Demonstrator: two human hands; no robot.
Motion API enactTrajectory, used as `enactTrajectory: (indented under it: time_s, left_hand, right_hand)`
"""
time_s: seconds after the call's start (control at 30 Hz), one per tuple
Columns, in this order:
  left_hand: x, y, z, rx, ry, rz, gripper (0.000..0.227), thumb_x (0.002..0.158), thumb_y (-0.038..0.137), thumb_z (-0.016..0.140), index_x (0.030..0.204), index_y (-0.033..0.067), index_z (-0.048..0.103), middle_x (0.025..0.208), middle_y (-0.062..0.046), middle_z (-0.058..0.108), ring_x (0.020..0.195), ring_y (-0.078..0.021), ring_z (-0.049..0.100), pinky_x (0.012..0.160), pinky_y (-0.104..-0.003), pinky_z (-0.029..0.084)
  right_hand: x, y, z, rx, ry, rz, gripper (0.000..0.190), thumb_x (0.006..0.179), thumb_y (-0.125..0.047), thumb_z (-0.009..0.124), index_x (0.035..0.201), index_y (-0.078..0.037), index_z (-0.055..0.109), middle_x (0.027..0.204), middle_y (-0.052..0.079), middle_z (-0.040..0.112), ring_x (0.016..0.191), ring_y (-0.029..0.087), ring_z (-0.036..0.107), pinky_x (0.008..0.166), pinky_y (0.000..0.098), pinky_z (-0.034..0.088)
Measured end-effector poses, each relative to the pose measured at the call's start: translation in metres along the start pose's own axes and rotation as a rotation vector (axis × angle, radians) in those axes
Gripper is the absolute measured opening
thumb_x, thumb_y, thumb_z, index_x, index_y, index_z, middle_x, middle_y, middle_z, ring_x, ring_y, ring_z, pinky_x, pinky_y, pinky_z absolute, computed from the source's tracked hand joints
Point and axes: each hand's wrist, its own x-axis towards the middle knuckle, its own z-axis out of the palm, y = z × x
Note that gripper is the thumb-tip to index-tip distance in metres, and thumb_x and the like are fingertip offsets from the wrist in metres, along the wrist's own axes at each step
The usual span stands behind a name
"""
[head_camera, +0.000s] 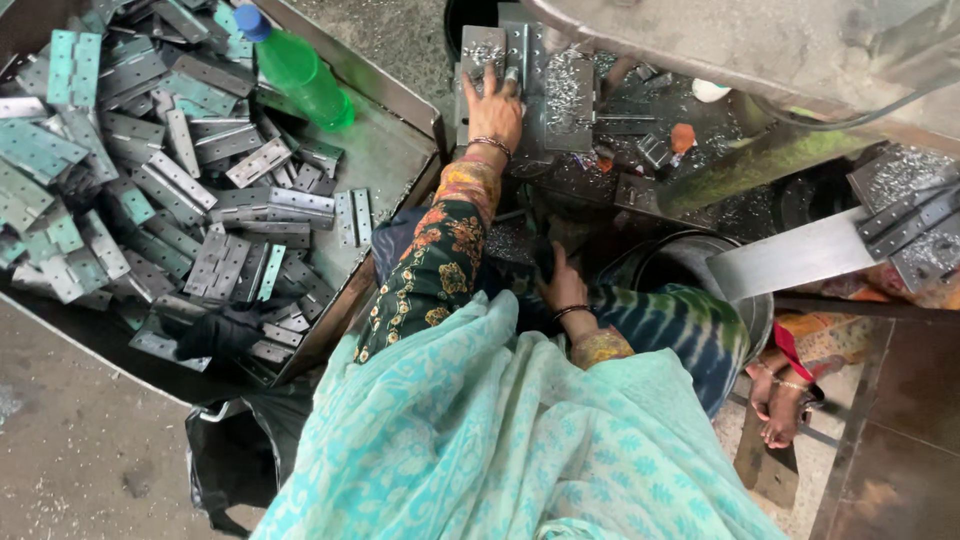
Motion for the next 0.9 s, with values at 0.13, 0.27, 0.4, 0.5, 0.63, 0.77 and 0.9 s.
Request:
enactTrajectory:
  time_s: [0.13,0.27,0.4,0.5,0.63,0.77,0.9]
  left_hand:
    - [-0.035,-0.006,-0.011,-0.190,0.074,-0.002,0.036,0.095,0.035,0.058,0.125,0.0183,0.071,0.139,0.001,0.058,0.147,-0.0341,0.027,0.115,-0.076,0.012]
    - [-0.091,-0.046,-0.012,-0.319,0.241,-0.136,0.033,0.088,0.029,0.067,0.119,0.0180,0.075,0.137,-0.001,0.062,0.143,-0.0321,0.039,0.116,-0.061,0.030]
    - [-0.161,-0.108,0.015,-0.477,0.353,-0.396,0.033,0.089,0.030,0.073,0.119,0.0167,0.074,0.139,-0.004,0.061,0.135,-0.0315,0.049,0.105,-0.053,0.046]
    - [-0.211,-0.149,0.057,-0.229,0.164,-0.626,0.044,0.073,0.030,0.076,0.116,0.0215,0.073,0.133,-0.006,0.058,0.123,-0.0319,0.051,0.097,-0.059,0.045]
    - [-0.252,-0.173,0.116,-0.192,-0.023,-0.896,0.031,0.091,0.020,0.064,0.122,0.0213,0.071,0.136,-0.005,0.054,0.119,-0.0334,0.054,0.093,-0.056,0.050]
    - [-0.257,-0.178,0.150,-0.351,0.184,-0.885,0.035,0.087,0.014,0.069,0.122,0.0155,0.068,0.132,-0.014,0.052,0.115,-0.0406,0.054,0.088,-0.053,0.053]
    - [-0.246,-0.196,0.154,-0.450,0.462,-0.926,0.058,0.066,0.001,0.073,0.122,0.0084,0.063,0.119,-0.022,0.054,0.104,-0.0439,0.059,0.086,-0.050,0.055]
  right_hand:
    - [-0.003,-0.019,-0.054,-0.067,-0.068,-0.036,0.091,0.082,-0.033,0.077,0.159,-0.018,0.028,0.104,0.031,0.071,0.096,0.050,0.069,0.084,0.0576,0.057]
    - [-0.001,-0.039,-0.093,-0.127,-0.092,-0.073,0.082,0.087,-0.040,0.075,0.155,-0.017,0.036,0.106,0.033,0.070,0.099,0.053,0.067,0.086,0.0587,0.055]
    - [-0.005,-0.052,-0.108,-0.118,-0.083,-0.100,0.079,0.086,-0.040,0.075,0.153,-0.017,0.039,0.109,0.032,0.070,0.102,0.053,0.067,0.087,0.0586,0.054]
    - [-0.007,-0.057,-0.108,-0.114,-0.078,-0.092,0.080,0.085,-0.039,0.075,0.153,-0.016,0.038,0.111,0.033,0.069,0.103,0.052,0.067,0.089,0.0571,0.054]
    - [-0.006,-0.055,-0.108,-0.116,-0.075,-0.090,0.079,0.086,-0.039,0.074,0.153,-0.016,0.038,0.111,0.032,0.069,0.103,0.052,0.067,0.090,0.0567,0.054]
    - [-0.007,-0.053,-0.106,-0.112,-0.067,-0.078,0.079,0.085,-0.038,0.074,0.152,-0.016,0.039,0.112,0.032,0.070,0.104,0.051,0.067,0.090,0.0561,0.055]
    - [-0.005,-0.054,-0.106,-0.117,-0.078,-0.071,0.080,0.084,-0.038,0.074,0.152,-0.017,0.038,0.111,0.031,0.070,0.103,0.051,0.067,0.089,0.0565,0.055]
